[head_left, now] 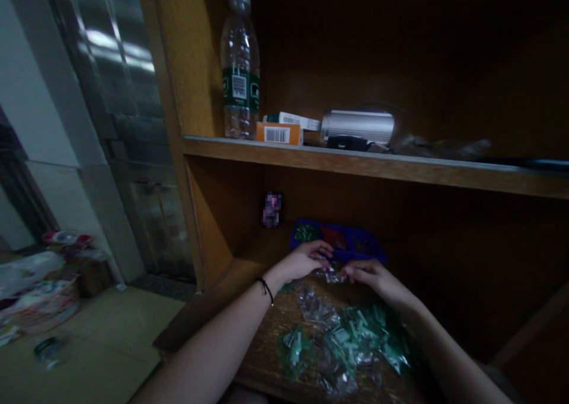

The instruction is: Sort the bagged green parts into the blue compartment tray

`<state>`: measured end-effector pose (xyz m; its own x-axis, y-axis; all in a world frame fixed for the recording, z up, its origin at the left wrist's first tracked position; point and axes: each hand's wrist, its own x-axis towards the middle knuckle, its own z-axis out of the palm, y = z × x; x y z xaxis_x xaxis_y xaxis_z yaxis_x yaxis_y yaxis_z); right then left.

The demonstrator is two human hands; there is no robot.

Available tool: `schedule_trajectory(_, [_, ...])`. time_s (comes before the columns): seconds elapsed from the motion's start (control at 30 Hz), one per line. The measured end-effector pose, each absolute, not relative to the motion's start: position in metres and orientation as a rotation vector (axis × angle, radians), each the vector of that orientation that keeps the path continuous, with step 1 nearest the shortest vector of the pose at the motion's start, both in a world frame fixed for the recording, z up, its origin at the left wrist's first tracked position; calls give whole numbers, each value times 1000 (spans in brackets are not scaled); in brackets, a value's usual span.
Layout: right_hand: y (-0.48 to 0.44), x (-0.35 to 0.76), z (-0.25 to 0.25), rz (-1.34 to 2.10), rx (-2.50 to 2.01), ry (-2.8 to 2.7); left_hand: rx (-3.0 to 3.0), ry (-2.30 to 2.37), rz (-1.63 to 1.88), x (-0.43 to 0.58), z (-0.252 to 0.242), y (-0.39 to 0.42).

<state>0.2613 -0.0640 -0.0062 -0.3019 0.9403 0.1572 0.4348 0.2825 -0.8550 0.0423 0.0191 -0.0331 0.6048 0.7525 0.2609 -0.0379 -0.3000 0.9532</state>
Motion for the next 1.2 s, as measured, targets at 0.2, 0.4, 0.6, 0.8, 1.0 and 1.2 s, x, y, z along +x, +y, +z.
schedule_trajectory(0.2, [-44,288,-14,567,-1370,-1494,1636,742,928,41,-34,20])
schedule_trajectory(0.4, [-43,289,-17,504,-1405,-1684,1741,741,889,43,-37,20])
schedule_trajectory(0.6, [-63,255,-8,948,-1150,-2013,1903,688,869,44,-36,20])
schedule_trajectory(0.8, [-66,253,-7,971,-1214,-1996,1962,643,840,40,-26,11])
schedule_trajectory(1.0, [-58,267,-6,722,-1293,-1817,1890,704,847,40,-25,14])
schedule_trajectory(1.2, [-34,297,-20,360,-1391,-1390,2008,791,869,32,-28,24])
